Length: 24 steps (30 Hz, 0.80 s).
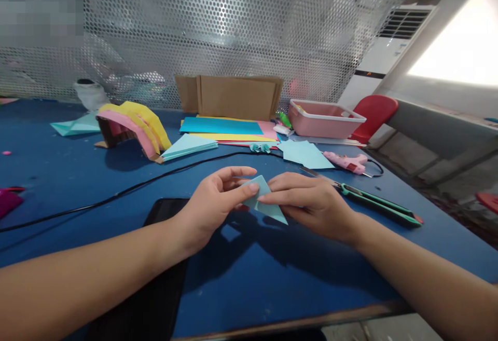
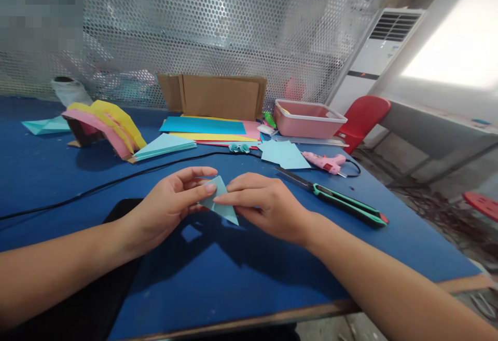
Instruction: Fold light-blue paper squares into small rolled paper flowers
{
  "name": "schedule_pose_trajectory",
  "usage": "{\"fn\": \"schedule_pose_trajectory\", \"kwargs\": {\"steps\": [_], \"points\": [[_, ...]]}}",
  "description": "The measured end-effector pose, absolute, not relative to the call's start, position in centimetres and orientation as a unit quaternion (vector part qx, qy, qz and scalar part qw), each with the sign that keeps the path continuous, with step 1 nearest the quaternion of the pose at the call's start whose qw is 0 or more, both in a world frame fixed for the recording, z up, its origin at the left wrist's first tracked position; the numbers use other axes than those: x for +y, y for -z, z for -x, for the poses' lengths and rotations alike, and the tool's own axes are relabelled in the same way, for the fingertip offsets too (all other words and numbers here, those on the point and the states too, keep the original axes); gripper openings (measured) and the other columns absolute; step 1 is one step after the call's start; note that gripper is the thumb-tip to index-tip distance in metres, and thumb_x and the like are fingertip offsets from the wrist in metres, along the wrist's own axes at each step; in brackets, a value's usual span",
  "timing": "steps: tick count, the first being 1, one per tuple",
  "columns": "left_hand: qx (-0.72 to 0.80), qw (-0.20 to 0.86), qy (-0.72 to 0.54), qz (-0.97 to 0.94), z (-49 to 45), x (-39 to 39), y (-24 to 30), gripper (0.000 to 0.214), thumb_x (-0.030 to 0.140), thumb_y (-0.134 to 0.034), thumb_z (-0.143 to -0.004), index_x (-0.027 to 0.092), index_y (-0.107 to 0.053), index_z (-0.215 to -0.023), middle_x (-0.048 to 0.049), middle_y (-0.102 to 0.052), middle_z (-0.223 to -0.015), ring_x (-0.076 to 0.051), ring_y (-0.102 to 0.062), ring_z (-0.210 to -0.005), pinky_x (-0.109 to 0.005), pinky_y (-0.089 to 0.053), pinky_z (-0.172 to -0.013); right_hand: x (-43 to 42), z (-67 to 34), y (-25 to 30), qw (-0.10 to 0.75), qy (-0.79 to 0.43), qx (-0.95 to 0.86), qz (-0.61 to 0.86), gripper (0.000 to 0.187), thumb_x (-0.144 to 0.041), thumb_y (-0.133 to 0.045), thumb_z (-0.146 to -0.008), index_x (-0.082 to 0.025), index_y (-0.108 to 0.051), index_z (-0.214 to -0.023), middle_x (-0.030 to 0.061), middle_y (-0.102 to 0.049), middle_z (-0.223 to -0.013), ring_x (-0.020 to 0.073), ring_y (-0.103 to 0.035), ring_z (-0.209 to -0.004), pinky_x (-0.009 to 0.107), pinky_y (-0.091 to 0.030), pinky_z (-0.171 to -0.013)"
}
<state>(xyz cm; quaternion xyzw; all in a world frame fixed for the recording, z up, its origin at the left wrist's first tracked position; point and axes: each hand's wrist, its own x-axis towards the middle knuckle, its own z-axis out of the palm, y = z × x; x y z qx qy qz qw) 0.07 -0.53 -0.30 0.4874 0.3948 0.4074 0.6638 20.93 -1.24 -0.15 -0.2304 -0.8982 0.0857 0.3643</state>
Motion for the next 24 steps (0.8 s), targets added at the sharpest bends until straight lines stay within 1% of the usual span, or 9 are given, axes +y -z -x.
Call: {"fn": "schedule_pose_trajectory", "kwargs": {"steps": [3, 5, 8, 10, 14, 19, 22, 24], "points": [[0.383, 0.657, -0.411, -0.502, 0.0, -0.6, 0.3, 0.040, 0.029, -0.078, -0.073, 0.024, -0.067, -0.112, 0.0036, -0.061, -0.079, -0.007, -0.057, -0.070, -0.017, -0.047, -0.062, -1.1, -21.0, -0.2, 0.371, -0.168, -0.885, 0.225, 0.027, -0.009, -0.052, -0.092, -0.018, -0.072, -0.106, 0.0088, -0.072, -0.090, 0.0135, -0.067, -0.082, 0.024, -0.055, -0.076], [0.372, 0.644, -0.415, -0.523, 0.0, -0.8, 0.2, 0.041, 0.025, -0.076, -0.075, 0.026, -0.067, -0.115, 0.0042, -0.061, -0.080, -0.007, -0.057, -0.070, -0.017, -0.046, -0.063, -1.1, -20.8, -0.4, 0.387, -0.217, -0.865, 0.234, 0.022, -0.015, -0.055, -0.093, -0.019, -0.074, -0.102, 0.0078, -0.073, -0.086, 0.0128, -0.067, -0.077, 0.023, -0.055, -0.072], [0.368, 0.625, -0.393, -0.565, 0.0, -1.2, 0.2, 0.030, 0.026, -0.073, -0.077, 0.025, -0.072, -0.108, 0.0029, -0.064, -0.078, -0.008, -0.057, -0.068, -0.018, -0.046, -0.062, -1.5, -20.5, -0.6, 0.416, -0.282, -0.816, 0.287, 0.013, -0.024, -0.065, -0.088, -0.019, -0.076, -0.089, 0.0071, -0.071, -0.083, 0.0134, -0.065, -0.071, 0.023, -0.054, -0.064], [0.370, 0.614, -0.379, -0.585, 0.0, -1.3, 0.2, 0.025, 0.029, -0.073, -0.078, 0.023, -0.073, -0.102, 0.0008, -0.068, -0.079, -0.011, -0.059, -0.070, -0.020, -0.047, -0.062, -1.8, -20.2, -0.6, 0.426, -0.338, -0.772, 0.329, 0.012, -0.029, -0.071, -0.083, -0.018, -0.075, -0.082, 0.0067, -0.071, -0.081, 0.0145, -0.065, -0.069, 0.024, -0.053, -0.060], [0.369, 0.606, -0.374, -0.597, -0.2, -1.5, 0.1, 0.029, 0.032, -0.074, -0.076, 0.020, -0.072, -0.102, -0.0028, -0.073, -0.087, -0.015, -0.065, -0.076, -0.024, -0.052, -0.069, -2.2, -19.9, -0.5, 0.428, -0.426, -0.692, 0.395, 0.015, -0.031, -0.075, -0.076, -0.016, -0.072, -0.078, 0.0043, -0.069, -0.072, 0.0140, -0.064, -0.063, 0.026, -0.054, -0.059], [0.371, 0.571, -0.374, -0.630, -0.4, -1.8, -0.1, 0.027, 0.030, -0.070, -0.079, 0.018, -0.073, -0.103, -0.0054, -0.076, -0.093, -0.018, -0.068, -0.084, -0.027, -0.054, -0.077, -2.2, -19.8, -0.3, 0.434, -0.429, -0.665, 0.431, 0.019, -0.030, -0.077, -0.073, -0.016, -0.064, -0.072, 0.0002, -0.064, -0.066, 0.0095, -0.056, -0.055, 0.020, -0.047, -0.051], [0.378, 0.550, -0.375, -0.643, -0.3, -1.9, -0.2, 0.027, 0.031, -0.069, -0.079, 0.019, -0.073, -0.103, -0.0049, -0.075, -0.091, -0.018, -0.067, -0.082, -0.026, -0.054, -0.073, -2.3, -19.8, -0.3, 0.429, -0.419, -0.666, 0.444, 0.022, -0.033, -0.076, -0.074, -0.016, -0.062, -0.072, -0.0009, -0.061, -0.064, 0.0081, -0.053, -0.053, 0.019, -0.044, -0.048], [0.384, 0.540, -0.379, -0.646, -0.2, -1.9, -0.2, 0.026, 0.033, -0.070, -0.079, 0.019, -0.074, -0.100, -0.0038, -0.075, -0.088, -0.016, -0.067, -0.079, -0.024, -0.053, -0.071, -2.4, -19.6, -0.4, 0.428, -0.412, -0.671, 0.445, 0.023, -0.035, -0.076, -0.074, -0.016, -0.062, -0.073, -0.0006, -0.061, -0.065, 0.0083, -0.052, -0.053, 0.019, -0.043, -0.047]]}}
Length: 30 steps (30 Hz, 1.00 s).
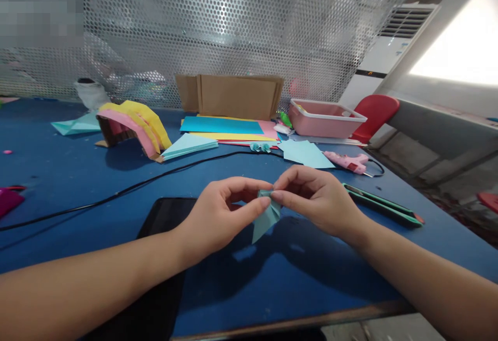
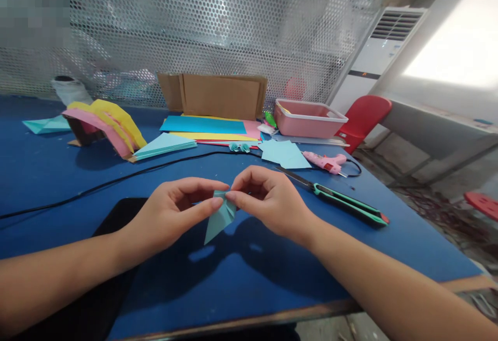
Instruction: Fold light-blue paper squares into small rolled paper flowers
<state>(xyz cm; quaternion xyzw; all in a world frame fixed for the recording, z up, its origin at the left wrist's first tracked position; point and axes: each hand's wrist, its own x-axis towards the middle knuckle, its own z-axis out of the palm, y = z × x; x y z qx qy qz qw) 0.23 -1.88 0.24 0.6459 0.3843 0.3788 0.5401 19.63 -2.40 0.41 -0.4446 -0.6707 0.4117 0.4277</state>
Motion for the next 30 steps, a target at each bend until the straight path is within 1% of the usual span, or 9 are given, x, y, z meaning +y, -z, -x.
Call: {"fn": "schedule_pose_trajectory", "kwargs": {"steps": [4, 7, 12, 19, 24, 27, 30], "points": [[0.383, 0.536, -0.399, -0.638, -0.22, -1.85, -0.29, 0.018, 0.032, -0.072, -0.078, 0.018, -0.074, -0.090, -0.0016, -0.074, -0.082, -0.013, -0.066, -0.075, -0.021, -0.052, -0.068, -2.75, -19.31, -0.72, 0.443, -0.394, -0.680, 0.431, 0.021, -0.034, -0.072, -0.077, -0.016, -0.062, -0.074, 0.0005, -0.062, -0.068, 0.0098, -0.056, -0.057, 0.020, -0.046, -0.051], [0.372, 0.540, -0.425, -0.624, -0.30, -1.94, -0.26, 0.014, 0.030, -0.074, -0.076, 0.018, -0.073, -0.084, -0.0010, -0.074, -0.080, -0.013, -0.066, -0.073, -0.021, -0.053, -0.067, -2.94, -19.24, -0.84, 0.451, -0.401, -0.672, 0.429, 0.021, -0.035, -0.072, -0.077, -0.016, -0.063, -0.079, 0.0018, -0.064, -0.071, 0.0113, -0.058, -0.060, 0.021, -0.048, -0.053], [0.359, 0.553, -0.454, -0.600, -0.38, -2.00, -0.33, 0.012, 0.027, -0.077, -0.074, 0.018, -0.073, -0.081, -0.0005, -0.075, -0.079, -0.013, -0.067, -0.073, -0.021, -0.054, -0.070, -3.07, -19.50, -0.77, 0.426, -0.403, -0.682, 0.438, 0.024, -0.038, -0.070, -0.080, -0.015, -0.067, -0.075, 0.0028, -0.063, -0.067, 0.0125, -0.054, -0.061, 0.023, -0.046, -0.054], [0.362, 0.561, -0.447, -0.595, -0.44, -2.04, -0.53, 0.009, 0.024, -0.077, -0.072, 0.018, -0.073, -0.076, 0.0007, -0.074, -0.074, -0.011, -0.065, -0.068, -0.019, -0.052, -0.065, -3.05, -19.45, -0.84, 0.432, -0.418, -0.675, 0.429, 0.026, -0.041, -0.072, -0.077, -0.016, -0.067, -0.071, 0.0026, -0.063, -0.064, 0.0127, -0.055, -0.059, 0.024, -0.047, -0.053], [0.360, 0.562, -0.446, -0.596, -0.45, -1.96, -0.42, 0.013, 0.022, -0.077, -0.072, 0.017, -0.066, -0.070, 0.0030, -0.068, -0.069, -0.008, -0.062, -0.063, -0.017, -0.050, -0.061, -2.92, -19.49, -0.85, 0.442, -0.440, -0.657, 0.423, 0.024, -0.038, -0.075, -0.074, -0.016, -0.066, -0.071, 0.0013, -0.063, -0.065, 0.0114, -0.055, -0.058, 0.022, -0.046, -0.053], [0.341, 0.566, -0.452, -0.599, -0.44, -1.90, -0.25, 0.016, 0.021, -0.077, -0.073, 0.019, -0.062, -0.078, 0.0045, -0.066, -0.069, -0.008, -0.063, -0.065, -0.016, -0.050, -0.061, -2.82, -19.57, -0.93, 0.457, -0.444, -0.648, 0.417, 0.025, -0.040, -0.075, -0.075, -0.017, -0.065, -0.070, 0.0021, -0.064, -0.065, 0.0125, -0.057, -0.060, 0.024, -0.048, -0.055], [0.338, 0.573, -0.440, -0.603, -0.42, -1.91, -0.16, 0.023, 0.023, -0.076, -0.074, 0.021, -0.061, -0.091, 0.0044, -0.065, -0.070, -0.010, -0.064, -0.068, -0.017, -0.050, -0.060, -2.81, -19.58, -0.99, 0.454, -0.425, -0.657, 0.425, 0.026, -0.040, -0.075, -0.074, -0.017, -0.065, -0.069, 0.0022, -0.064, -0.063, 0.0125, -0.056, -0.058, 0.023, -0.047, -0.051]]}}
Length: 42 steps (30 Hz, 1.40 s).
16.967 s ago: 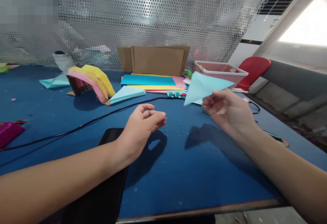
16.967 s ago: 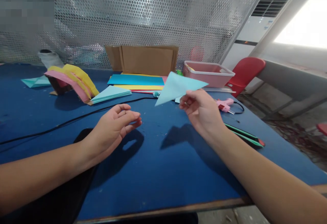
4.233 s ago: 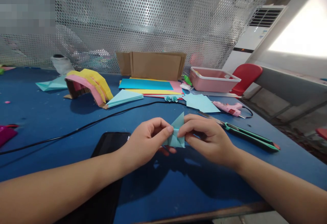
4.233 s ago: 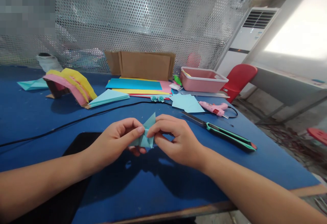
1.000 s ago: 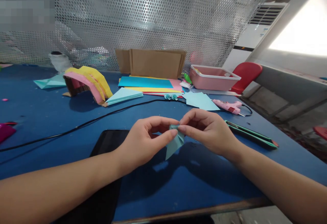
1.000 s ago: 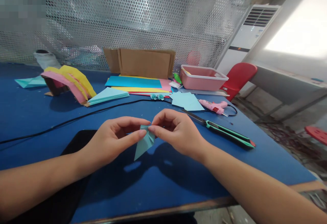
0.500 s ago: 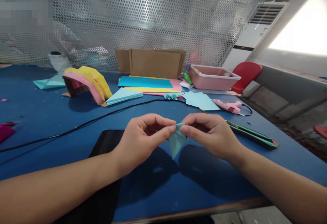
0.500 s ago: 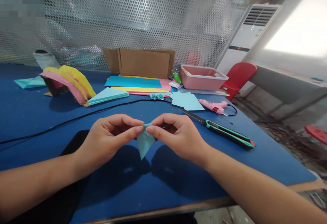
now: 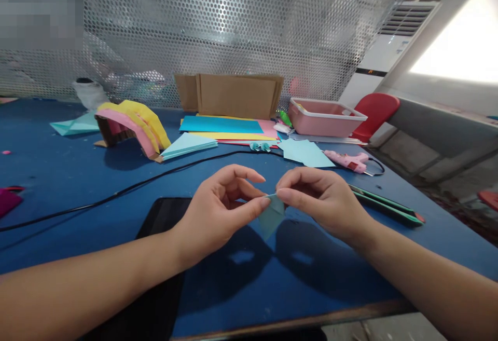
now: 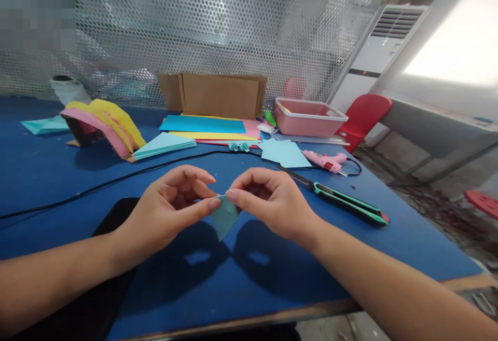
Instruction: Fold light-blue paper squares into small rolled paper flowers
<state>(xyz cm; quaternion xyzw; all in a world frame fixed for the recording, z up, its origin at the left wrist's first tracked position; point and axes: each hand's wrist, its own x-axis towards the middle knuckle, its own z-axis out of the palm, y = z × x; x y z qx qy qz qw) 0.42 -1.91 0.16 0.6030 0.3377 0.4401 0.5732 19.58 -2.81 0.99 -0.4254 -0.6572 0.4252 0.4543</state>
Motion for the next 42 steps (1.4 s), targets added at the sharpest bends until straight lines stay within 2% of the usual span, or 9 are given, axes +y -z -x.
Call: {"fn": "schedule_pose_trajectory", "kwargs": {"steps": [5, 9, 18, 25, 30, 34, 36, 39, 42], "points": [[0.383, 0.552, -0.394, -0.628, -0.4, -1.9, -0.3, 0.022, 0.029, -0.074, -0.075, 0.019, -0.065, -0.091, 0.0024, -0.062, -0.070, -0.012, -0.061, -0.067, -0.021, -0.049, -0.061, -3.0, -19.4, -0.8, 0.443, -0.387, -0.679, 0.440, 0.024, -0.039, -0.072, -0.077, -0.016, -0.065, -0.070, 0.0018, -0.062, -0.063, 0.0111, -0.054, -0.055, 0.022, -0.046, -0.050], [0.382, 0.565, -0.370, -0.631, -0.4, -1.7, -0.2, 0.026, 0.036, -0.074, -0.076, 0.017, -0.068, -0.092, -0.0009, -0.068, -0.080, -0.013, -0.062, -0.071, -0.022, -0.050, -0.065, -3.2, -19.3, -0.6, 0.427, -0.384, -0.686, 0.446, 0.023, -0.037, -0.069, -0.080, -0.016, -0.065, -0.072, 0.0014, -0.062, -0.062, 0.0108, -0.054, -0.053, 0.022, -0.045, -0.049], [0.376, 0.579, -0.430, -0.582, -0.4, -1.6, -0.3, 0.017, 0.019, -0.083, -0.063, 0.017, -0.068, -0.071, 0.0030, -0.069, -0.069, -0.010, -0.062, -0.066, -0.020, -0.051, -0.067, -3.2, -19.3, -0.6, 0.417, -0.363, -0.715, 0.429, 0.014, -0.027, -0.064, -0.080, -0.016, -0.061, -0.072, -0.0007, -0.058, -0.063, 0.0093, -0.050, -0.052, 0.021, -0.043, -0.048], [0.381, 0.574, -0.472, -0.550, -0.5, -1.5, -0.8, 0.020, 0.019, -0.087, -0.058, 0.018, -0.073, -0.073, 0.0039, -0.069, -0.065, -0.008, -0.058, -0.054, -0.019, -0.050, -0.054, -2.9, -19.4, -0.3, 0.380, -0.443, -0.672, 0.455, 0.013, -0.027, -0.065, -0.075, -0.018, -0.056, -0.071, -0.0019, -0.057, -0.060, 0.0103, -0.053, -0.051, 0.022, -0.043, -0.049], [0.379, 0.562, -0.554, -0.484, -0.1, -0.3, -1.4, 0.018, 0.026, -0.086, -0.062, 0.020, -0.072, -0.072, 0.0035, -0.071, -0.072, -0.010, -0.063, -0.067, -0.019, -0.053, -0.059, -2.4, -19.7, 0.1, 0.352, -0.472, -0.661, 0.465, 0.014, -0.026, -0.065, -0.077, -0.017, -0.056, -0.070, -0.0021, -0.058, -0.060, 0.0096, -0.055, -0.052, 0.022, -0.044, -0.051], [0.367, 0.599, -0.542, -0.461, 0.1, -0.1, -1.6, 0.015, 0.027, -0.084, -0.065, 0.022, -0.072, -0.073, 0.0045, -0.071, -0.074, -0.010, -0.065, -0.071, -0.019, -0.054, -0.062, -2.6, -19.5, -0.1, 0.378, -0.502, -0.647, 0.431, 0.022, -0.032, -0.073, -0.072, -0.018, -0.059, -0.082, 0.0004, -0.063, -0.077, 0.0132, -0.060, -0.066, 0.025, -0.050, -0.060], [0.363, 0.618, -0.520, -0.465, 0.0, -0.3, -1.4, 0.015, 0.027, -0.084, -0.066, 0.022, -0.071, -0.072, 0.0047, -0.071, -0.073, -0.009, -0.065, -0.070, -0.019, -0.054, -0.062, -2.8, -19.4, -0.1, 0.352, -0.494, -0.666, 0.435, 0.024, -0.032, -0.075, -0.070, -0.017, -0.062, -0.084, 0.0014, -0.064, -0.079, 0.0145, -0.060, -0.069, 0.025, -0.049, -0.060], [0.363, 0.625, -0.502, -0.475, -0.3, -0.7, -0.9, 0.017, 0.026, -0.084, -0.066, 0.019, -0.070, -0.074, 0.0044, -0.071, -0.073, -0.009, -0.065, -0.070, -0.019, -0.054, -0.066, -2.7, -19.6, -0.1, 0.321, -0.452, -0.686, 0.471, 0.018, -0.032, -0.069, -0.075, -0.016, -0.064, -0.071, 0.0010, -0.062, -0.066, 0.0126, -0.055, -0.059, 0.025, -0.044, -0.055], [0.385, 0.615, -0.481, -0.493, -0.4, -0.7, -0.4, 0.026, 0.026, -0.084, -0.066, 0.018, -0.067, -0.084, 0.0050, -0.068, -0.072, -0.008, -0.065, -0.068, -0.019, -0.054, -0.069, -2.2, -20.1, -0.2, 0.379, -0.409, -0.672, 0.487, 0.016, -0.029, -0.065, -0.078, -0.016, -0.062, -0.068, 0.0005, -0.062, -0.063, 0.0116, -0.055, -0.056, 0.024, -0.043, -0.054]]}}
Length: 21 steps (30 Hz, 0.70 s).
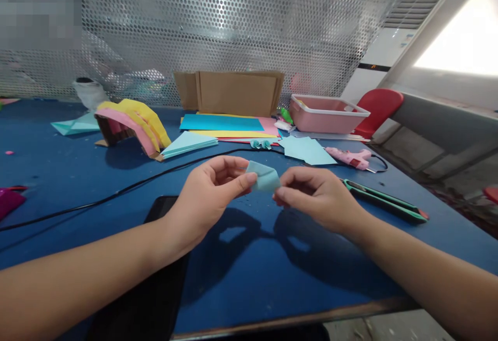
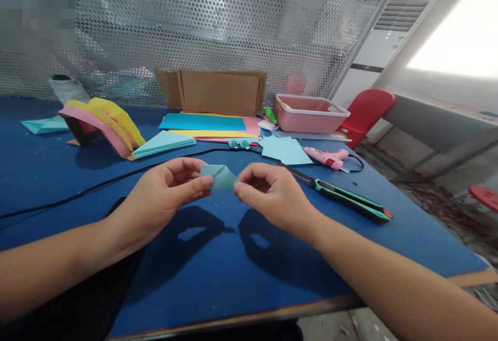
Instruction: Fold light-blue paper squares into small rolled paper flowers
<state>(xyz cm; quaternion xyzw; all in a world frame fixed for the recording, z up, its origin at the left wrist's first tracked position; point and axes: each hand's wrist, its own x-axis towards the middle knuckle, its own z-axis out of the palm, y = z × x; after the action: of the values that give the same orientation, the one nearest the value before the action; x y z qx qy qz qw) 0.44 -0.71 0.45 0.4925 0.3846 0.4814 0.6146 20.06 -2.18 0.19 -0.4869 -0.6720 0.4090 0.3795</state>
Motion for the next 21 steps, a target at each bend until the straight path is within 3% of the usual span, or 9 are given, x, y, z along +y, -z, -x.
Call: {"fn": "schedule_pose_trajectory", "kwargs": {"steps": [6, 9, 14, 21], "points": [[0.433, 0.594, -0.390, -0.554, -0.6, -0.9, 0.0, 0.034, 0.028, -0.080, -0.071, 0.017, -0.056, -0.093, 0.0057, -0.062, -0.072, -0.008, -0.063, -0.064, -0.022, -0.052, -0.065, -2.1, -20.1, -0.1, 0.496, -0.325, -0.652, 0.472, 0.013, -0.027, -0.068, -0.079, -0.018, -0.062, -0.073, -0.0014, -0.063, -0.060, 0.0108, -0.059, -0.052, 0.022, -0.049, -0.050], [0.431, 0.594, -0.370, -0.569, -0.8, -1.2, 0.2, 0.029, 0.027, -0.077, -0.073, 0.017, -0.055, -0.091, 0.0047, -0.061, -0.074, -0.009, -0.063, -0.065, -0.022, -0.053, -0.065, -2.8, -19.8, 0.2, 0.529, -0.207, -0.695, 0.441, 0.005, -0.020, -0.069, -0.081, -0.018, -0.066, -0.078, -0.0001, -0.067, -0.068, 0.0108, -0.063, -0.057, 0.020, -0.052, -0.052], [0.418, 0.621, -0.377, -0.545, -0.8, -1.3, 0.3, 0.032, 0.023, -0.079, -0.069, 0.017, -0.056, -0.090, 0.0030, -0.061, -0.082, -0.009, -0.063, -0.067, -0.022, -0.056, -0.065, -3.2, -19.7, 0.1, 0.503, 0.010, -0.802, 0.323, 0.015, -0.003, -0.067, -0.079, -0.018, -0.070, -0.083, 0.0058, -0.072, -0.080, 0.0140, -0.068, -0.070, 0.024, -0.057, -0.067], [0.406, 0.619, -0.416, -0.528, -0.6, -1.2, 0.7, 0.036, 0.025, -0.079, -0.071, 0.019, -0.054, -0.095, 0.0036, -0.064, -0.080, -0.009, -0.065, -0.065, -0.022, -0.056, -0.066, -2.9, -19.7, 0.7, 0.467, 0.051, -0.845, 0.254, 0.016, 0.000, -0.068, -0.078, -0.013, -0.072, -0.087, 0.0102, -0.072, -0.080, 0.0183, -0.067, -0.076, 0.032, -0.057, -0.071]]}}
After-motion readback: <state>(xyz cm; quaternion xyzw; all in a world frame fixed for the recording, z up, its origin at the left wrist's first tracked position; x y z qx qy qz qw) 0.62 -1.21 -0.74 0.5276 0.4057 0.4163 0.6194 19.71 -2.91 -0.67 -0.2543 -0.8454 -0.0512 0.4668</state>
